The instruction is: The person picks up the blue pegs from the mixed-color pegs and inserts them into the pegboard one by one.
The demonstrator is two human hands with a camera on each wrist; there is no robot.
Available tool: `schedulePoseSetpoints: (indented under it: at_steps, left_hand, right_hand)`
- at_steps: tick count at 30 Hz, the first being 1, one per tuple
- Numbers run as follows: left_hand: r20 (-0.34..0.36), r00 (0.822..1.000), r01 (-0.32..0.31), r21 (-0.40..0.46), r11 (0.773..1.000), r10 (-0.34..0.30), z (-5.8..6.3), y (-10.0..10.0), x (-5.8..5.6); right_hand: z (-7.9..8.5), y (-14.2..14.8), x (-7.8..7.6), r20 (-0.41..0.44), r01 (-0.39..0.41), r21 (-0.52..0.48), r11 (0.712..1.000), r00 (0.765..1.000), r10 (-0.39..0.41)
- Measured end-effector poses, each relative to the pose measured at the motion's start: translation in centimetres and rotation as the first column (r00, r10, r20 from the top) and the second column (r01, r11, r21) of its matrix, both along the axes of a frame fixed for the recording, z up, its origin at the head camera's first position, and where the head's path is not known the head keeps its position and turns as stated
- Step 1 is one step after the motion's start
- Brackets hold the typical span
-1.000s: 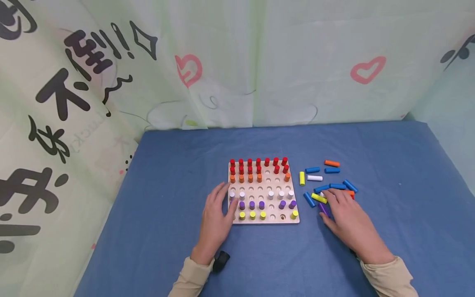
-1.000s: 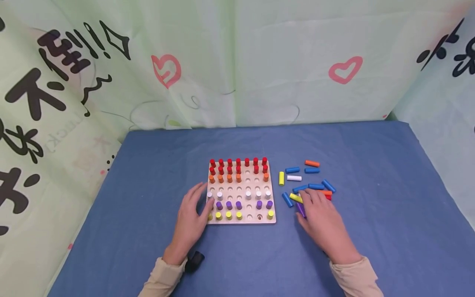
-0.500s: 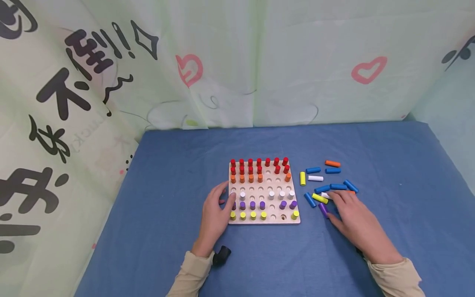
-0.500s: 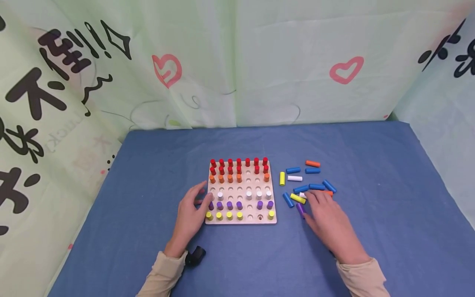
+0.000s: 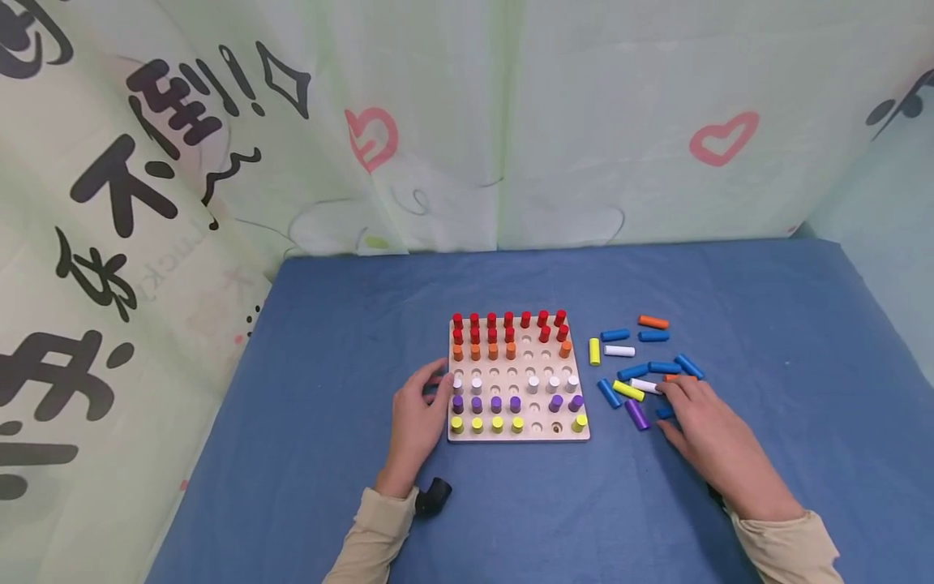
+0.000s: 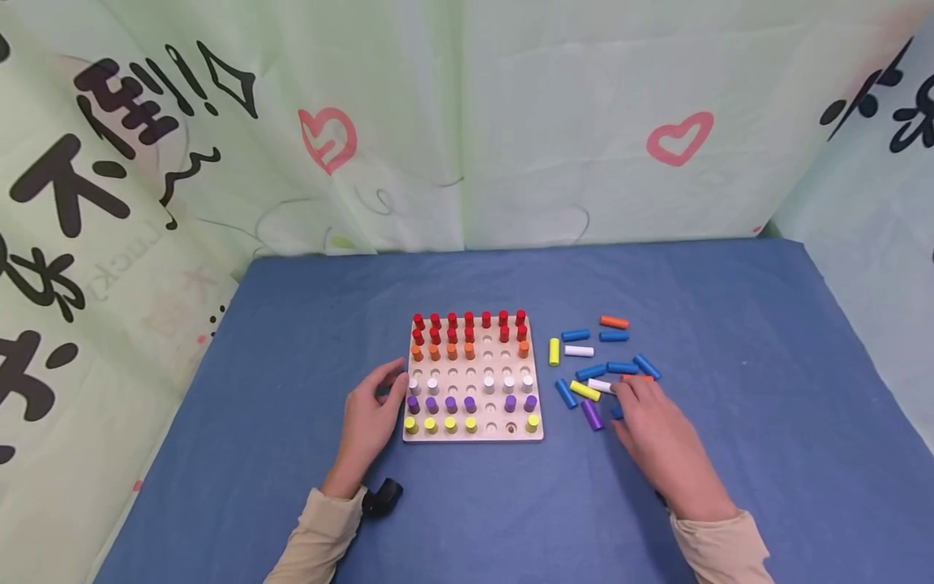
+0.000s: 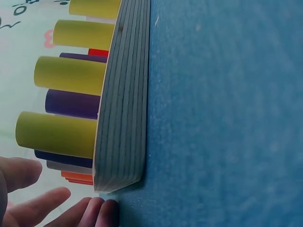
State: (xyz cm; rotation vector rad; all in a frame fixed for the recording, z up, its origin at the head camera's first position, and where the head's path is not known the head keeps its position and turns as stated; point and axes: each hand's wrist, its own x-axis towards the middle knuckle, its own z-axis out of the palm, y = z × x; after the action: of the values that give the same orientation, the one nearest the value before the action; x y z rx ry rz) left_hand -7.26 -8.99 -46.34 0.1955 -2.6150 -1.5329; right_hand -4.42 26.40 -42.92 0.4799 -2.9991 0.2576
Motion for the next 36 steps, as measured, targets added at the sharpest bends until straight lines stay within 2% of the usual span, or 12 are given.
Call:
schedulePoseSetpoints:
  at_steps: [12, 20, 28, 36]
  left_hand:
    - [0.031, 0.999, -0.01, 0.043, 0.999, 0.009, -0.1, -0.3, -1.0]
    - [0.041, 0.999, 0.025, 0.123, 0.992, -0.03, -0.5, -0.9, -1.5]
    - [0.093, 0.994, 0.051, 0.129, 0.99, -0.063, -0.6, -1.2, -2.1]
    - [0.1, 0.992, 0.07, 0.081, 0.994, -0.078, -0.7, -1.4, -2.1]
  right_hand:
    - [0.0, 0.5, -0.3, 0.045, 0.015, 0.018, 1.0, 0.999, -0.016]
    - [-0.1, 0.8, -0.4, 0.051, -0.007, 0.009, 1.0, 0.999, 0.007]
    - [-0.4, 0.9, -0.5, 0.067, 0.008, 0.015, 1.0, 0.998, -0.009]
    - [-0.4, 0.6, -0.8, 0.11, 0.028, 0.023, 0.999, 0.993, -0.031]
